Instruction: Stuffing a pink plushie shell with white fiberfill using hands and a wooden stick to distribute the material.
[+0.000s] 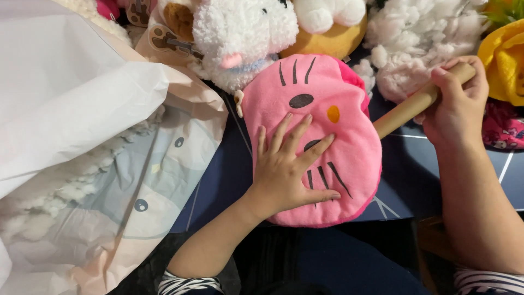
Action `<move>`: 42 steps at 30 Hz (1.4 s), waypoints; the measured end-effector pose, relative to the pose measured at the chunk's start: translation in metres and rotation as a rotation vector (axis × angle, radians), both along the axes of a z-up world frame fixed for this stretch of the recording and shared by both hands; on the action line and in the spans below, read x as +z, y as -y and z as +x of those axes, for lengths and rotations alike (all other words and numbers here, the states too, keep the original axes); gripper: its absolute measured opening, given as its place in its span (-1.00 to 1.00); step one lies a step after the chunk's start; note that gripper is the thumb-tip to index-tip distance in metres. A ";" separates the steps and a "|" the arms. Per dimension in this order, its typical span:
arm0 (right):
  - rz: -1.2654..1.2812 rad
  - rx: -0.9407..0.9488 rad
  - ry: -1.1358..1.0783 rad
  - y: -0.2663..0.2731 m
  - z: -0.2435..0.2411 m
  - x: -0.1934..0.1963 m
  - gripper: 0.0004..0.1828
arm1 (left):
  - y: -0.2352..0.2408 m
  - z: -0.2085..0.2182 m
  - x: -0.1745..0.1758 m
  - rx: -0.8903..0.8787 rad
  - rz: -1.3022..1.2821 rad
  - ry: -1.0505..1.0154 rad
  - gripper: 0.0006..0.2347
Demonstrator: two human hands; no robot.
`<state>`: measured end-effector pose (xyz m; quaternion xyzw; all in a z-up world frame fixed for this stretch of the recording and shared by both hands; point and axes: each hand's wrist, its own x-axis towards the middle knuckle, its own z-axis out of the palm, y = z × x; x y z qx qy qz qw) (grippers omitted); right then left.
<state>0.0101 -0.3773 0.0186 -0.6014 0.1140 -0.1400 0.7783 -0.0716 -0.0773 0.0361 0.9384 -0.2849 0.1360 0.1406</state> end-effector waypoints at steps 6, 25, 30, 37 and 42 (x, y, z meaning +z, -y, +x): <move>0.067 -0.111 0.138 0.012 0.003 -0.016 -0.79 | 0.000 -0.001 0.000 0.013 -0.035 0.032 -0.15; -0.502 0.167 0.041 0.003 -0.005 -0.023 -0.88 | 0.003 0.002 0.000 -0.005 0.037 -0.113 -0.13; -0.048 0.002 0.132 0.032 0.003 -0.018 -0.80 | 0.004 0.002 0.001 -0.014 0.003 -0.110 -0.15; -0.512 0.543 0.087 -0.010 -0.009 -0.023 -0.84 | 0.005 0.001 0.002 -0.002 0.022 -0.117 -0.14; -0.569 0.848 0.102 -0.027 -0.014 -0.015 -0.84 | 0.008 0.002 0.006 -0.010 -0.025 -0.139 -0.24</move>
